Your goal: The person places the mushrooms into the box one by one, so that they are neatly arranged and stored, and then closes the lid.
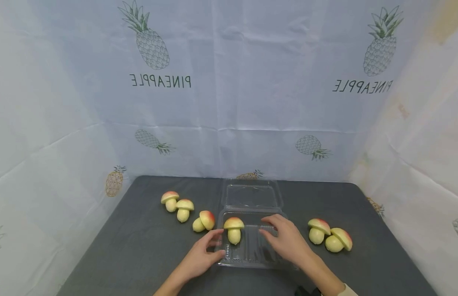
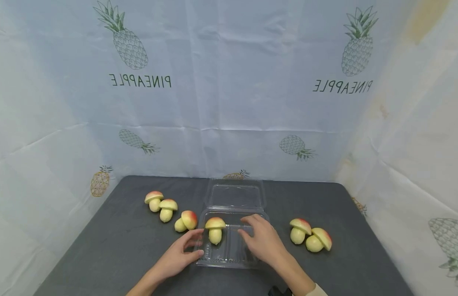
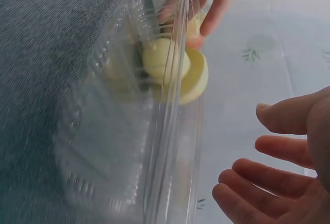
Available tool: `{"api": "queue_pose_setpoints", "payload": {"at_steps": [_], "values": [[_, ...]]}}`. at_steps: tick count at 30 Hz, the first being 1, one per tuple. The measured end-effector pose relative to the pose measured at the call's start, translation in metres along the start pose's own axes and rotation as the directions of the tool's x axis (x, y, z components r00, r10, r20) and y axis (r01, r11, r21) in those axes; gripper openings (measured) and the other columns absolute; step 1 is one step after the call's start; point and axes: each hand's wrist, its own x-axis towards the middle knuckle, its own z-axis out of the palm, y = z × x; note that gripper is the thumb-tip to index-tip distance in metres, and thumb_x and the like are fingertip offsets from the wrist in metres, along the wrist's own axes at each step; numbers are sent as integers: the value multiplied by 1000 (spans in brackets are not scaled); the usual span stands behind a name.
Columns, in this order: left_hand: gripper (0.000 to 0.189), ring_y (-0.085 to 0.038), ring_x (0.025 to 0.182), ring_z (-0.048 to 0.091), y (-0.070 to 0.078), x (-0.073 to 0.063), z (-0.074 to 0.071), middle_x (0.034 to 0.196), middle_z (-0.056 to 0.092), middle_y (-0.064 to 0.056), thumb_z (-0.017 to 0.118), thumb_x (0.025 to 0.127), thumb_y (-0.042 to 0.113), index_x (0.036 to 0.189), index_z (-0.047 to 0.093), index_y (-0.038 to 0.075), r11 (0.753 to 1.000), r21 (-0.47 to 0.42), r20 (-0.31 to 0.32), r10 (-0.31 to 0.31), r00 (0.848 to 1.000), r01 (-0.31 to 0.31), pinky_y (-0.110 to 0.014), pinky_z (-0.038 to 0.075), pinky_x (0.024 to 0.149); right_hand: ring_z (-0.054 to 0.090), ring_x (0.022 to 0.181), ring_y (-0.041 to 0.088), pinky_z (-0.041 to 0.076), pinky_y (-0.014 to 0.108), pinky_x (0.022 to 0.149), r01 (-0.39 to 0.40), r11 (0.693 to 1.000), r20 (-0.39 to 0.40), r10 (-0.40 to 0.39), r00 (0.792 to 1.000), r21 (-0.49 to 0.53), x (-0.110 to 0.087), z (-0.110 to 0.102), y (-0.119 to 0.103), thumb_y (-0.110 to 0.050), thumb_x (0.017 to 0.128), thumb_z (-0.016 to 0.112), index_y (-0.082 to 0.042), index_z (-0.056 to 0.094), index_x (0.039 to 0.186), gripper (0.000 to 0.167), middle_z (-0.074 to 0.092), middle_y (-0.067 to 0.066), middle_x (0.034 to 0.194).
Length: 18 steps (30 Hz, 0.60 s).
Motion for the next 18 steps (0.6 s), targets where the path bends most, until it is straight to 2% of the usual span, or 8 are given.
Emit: {"api": "queue_pose_setpoints", "payload": {"at_steps": [4, 9, 18], "values": [[61, -47, 127, 53, -1, 0, -2, 142, 50, -27, 70, 97, 19, 150, 44, 2, 1000, 11, 3, -4, 1000, 4, -41, 58, 87, 67, 101, 21, 57, 37, 81, -23, 999, -1, 23, 1000, -25, -6, -8, 6, -19, 91, 78, -18, 72, 118, 28, 67, -5, 112], [60, -48, 127, 52, 0, 1, -3, 142, 50, -28, 69, 97, 19, 149, 44, 2, 1000, 12, 14, -3, 1000, 3, -41, 58, 88, 67, 104, 25, 57, 38, 81, -29, 997, -3, 29, 1000, -68, -16, -20, 20, -19, 92, 77, -14, 71, 120, 29, 67, 3, 116], [59, -48, 127, 53, -1, 1, -2, 141, 50, -28, 68, 98, 18, 149, 44, 2, 1000, 8, 20, 10, 1000, -10, -41, 58, 88, 66, 104, 26, 57, 42, 79, 9, 987, -109, -26, 994, -158, -37, -41, 45, -16, 90, 80, -9, 71, 118, 30, 69, 4, 113]]}}
